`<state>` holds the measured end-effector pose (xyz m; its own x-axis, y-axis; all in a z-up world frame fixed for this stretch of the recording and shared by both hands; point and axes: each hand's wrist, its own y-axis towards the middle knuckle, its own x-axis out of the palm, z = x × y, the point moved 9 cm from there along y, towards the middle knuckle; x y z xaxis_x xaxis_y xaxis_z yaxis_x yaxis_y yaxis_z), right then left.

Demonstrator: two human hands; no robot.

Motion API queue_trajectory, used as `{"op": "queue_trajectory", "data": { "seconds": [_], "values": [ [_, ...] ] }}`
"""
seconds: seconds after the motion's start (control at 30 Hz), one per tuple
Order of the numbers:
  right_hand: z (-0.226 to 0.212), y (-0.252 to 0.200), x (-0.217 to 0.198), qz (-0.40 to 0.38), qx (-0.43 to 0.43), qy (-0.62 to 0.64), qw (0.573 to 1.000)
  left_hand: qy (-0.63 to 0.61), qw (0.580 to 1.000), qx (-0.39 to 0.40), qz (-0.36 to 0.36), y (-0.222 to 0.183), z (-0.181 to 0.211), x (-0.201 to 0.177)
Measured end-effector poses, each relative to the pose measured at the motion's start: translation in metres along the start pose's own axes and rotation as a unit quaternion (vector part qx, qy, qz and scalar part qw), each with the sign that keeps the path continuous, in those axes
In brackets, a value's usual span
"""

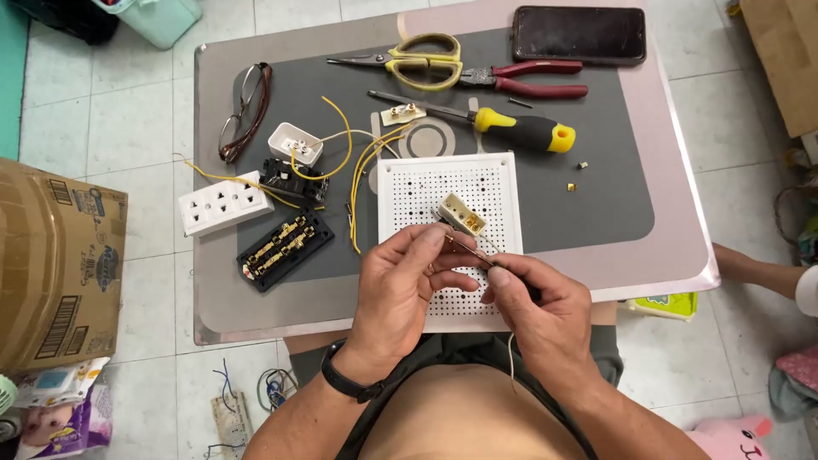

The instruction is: Using a screwdriver to connect or adjust wires on a small electronic terminal block on a workbench.

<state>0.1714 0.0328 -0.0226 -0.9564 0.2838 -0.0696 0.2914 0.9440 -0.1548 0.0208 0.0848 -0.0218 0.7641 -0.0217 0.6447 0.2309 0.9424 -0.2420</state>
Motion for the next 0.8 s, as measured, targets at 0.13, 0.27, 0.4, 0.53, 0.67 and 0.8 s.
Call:
{"op": "queue_trajectory", "data": {
  "seconds": [0.13,0.27,0.4,0.53,0.67,0.8],
  "values": [
    [0.006,0.002,0.002,-0.01,0.026,0.048,0.998,-0.006,1.0,-0.005,0.006,0.001,-0.002,-0.003],
    [0.003,0.004,0.005,-0.013,0.026,0.068,0.997,-0.035,0.999,-0.008,0.016,0.002,-0.002,-0.009],
    [0.003,0.005,0.005,-0.006,0.033,0.031,0.999,-0.101,0.994,-0.014,0.026,0.004,0.005,-0.012],
    [-0.013,0.001,0.002,-0.021,-0.019,-0.046,0.999,-0.057,0.997,0.044,0.001,0.008,0.02,-0.025],
    [-0.017,0.003,-0.003,-0.026,-0.055,-0.036,0.998,0.018,0.998,0.06,0.032,0.012,0.032,-0.033],
    [-0.022,0.009,-0.006,-0.006,-0.096,0.007,0.995,-0.009,0.996,0.016,0.086,0.017,0.023,-0.041]
  ]
}}
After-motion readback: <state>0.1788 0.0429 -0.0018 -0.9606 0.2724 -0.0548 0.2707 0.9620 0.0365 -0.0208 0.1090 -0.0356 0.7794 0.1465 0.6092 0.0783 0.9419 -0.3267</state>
